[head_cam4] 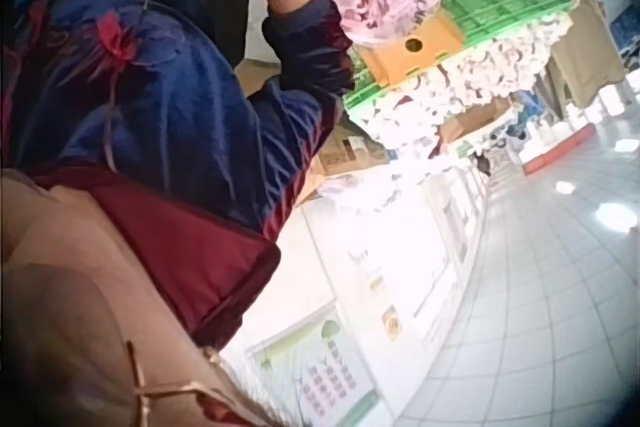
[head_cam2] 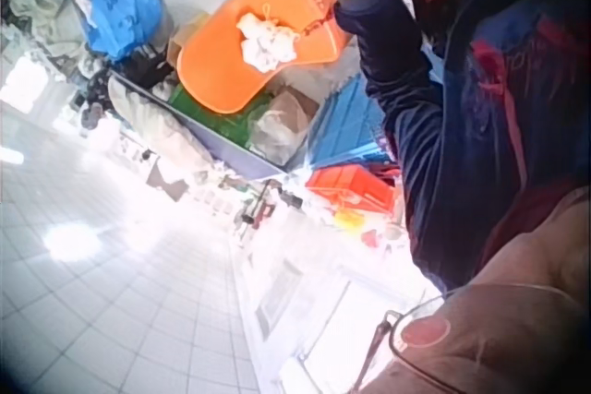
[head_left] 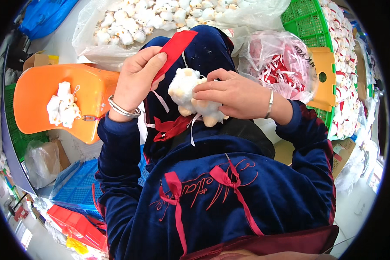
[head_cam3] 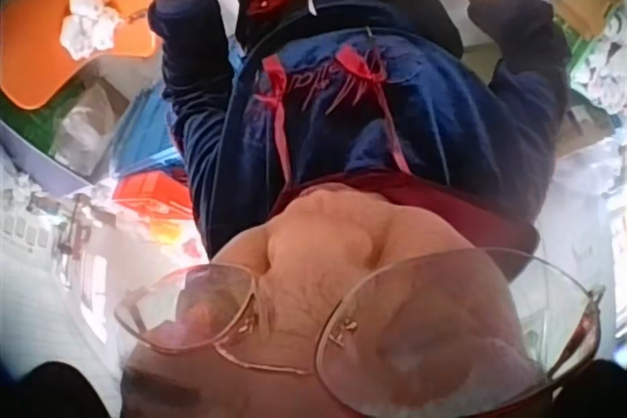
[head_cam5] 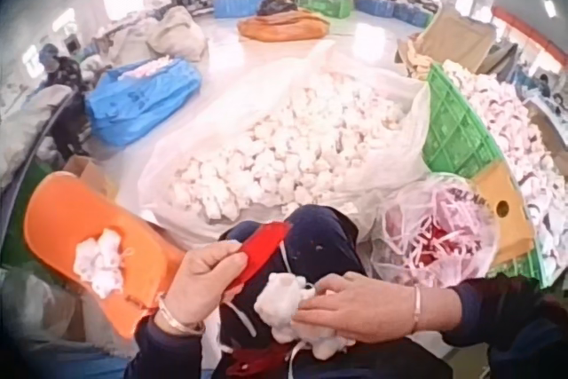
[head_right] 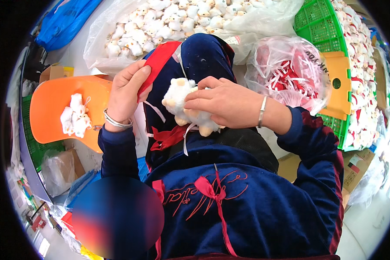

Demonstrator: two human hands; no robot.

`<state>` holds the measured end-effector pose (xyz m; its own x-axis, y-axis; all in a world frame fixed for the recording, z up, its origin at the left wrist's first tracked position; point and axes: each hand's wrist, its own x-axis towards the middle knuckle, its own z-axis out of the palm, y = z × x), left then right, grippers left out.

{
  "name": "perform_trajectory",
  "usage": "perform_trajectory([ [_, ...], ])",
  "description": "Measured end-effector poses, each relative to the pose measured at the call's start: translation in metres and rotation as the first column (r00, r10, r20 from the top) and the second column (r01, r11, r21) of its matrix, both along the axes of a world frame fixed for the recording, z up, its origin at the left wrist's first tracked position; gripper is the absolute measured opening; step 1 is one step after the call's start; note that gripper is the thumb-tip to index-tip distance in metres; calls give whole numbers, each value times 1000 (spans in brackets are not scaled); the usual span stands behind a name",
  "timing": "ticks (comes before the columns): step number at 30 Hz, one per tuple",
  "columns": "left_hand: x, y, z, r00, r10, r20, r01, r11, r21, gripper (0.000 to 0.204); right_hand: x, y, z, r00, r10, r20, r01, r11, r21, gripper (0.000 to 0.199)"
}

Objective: The person sits on the floor and ties red ribbons around the necks of small white plush toys. They pick up each toy, wrap the ribbon, and tie a bow before placing the finished item aside.

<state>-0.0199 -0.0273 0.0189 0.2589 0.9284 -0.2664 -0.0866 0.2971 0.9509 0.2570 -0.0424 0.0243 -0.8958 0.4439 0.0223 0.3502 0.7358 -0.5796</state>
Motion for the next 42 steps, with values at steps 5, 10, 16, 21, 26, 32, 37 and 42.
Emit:
perform_trajectory([
  [5,0,0,-2,1000,11,-4,-11,999,32,20,-11,1,11,954,53,296,-99,985,142,57],
  [10,-16,-6,0,997,44,64,-46,999,21,19,0,9,7,972,79,219,-140,950,280,51],
  [16,-7,-10,3,996,86,-2,-85,993,80,27,9,-1,14,925,59,375,-71,997,19,57],
  [21,-8,-14,5,993,57,104,-63,996,57,20,38,14,15,995,-80,-59,70,987,-144,60],
  [26,8,-18,-2,993,-65,95,53,991,126,21,76,-9,-23,687,-676,-268,135,481,-866,80],
  [32,61,-21,-9,861,56,-505,245,824,510,15,26,-18,-35,388,-870,-305,-112,284,-952,90],
  [37,83,-23,-3,749,219,-626,296,734,611,14,6,-17,-25,307,-920,-242,3,255,-967,68],
  [42,75,-14,-1,838,44,-545,319,769,553,13,-5,-20,-14,374,-871,-319,441,470,-765,54],
])
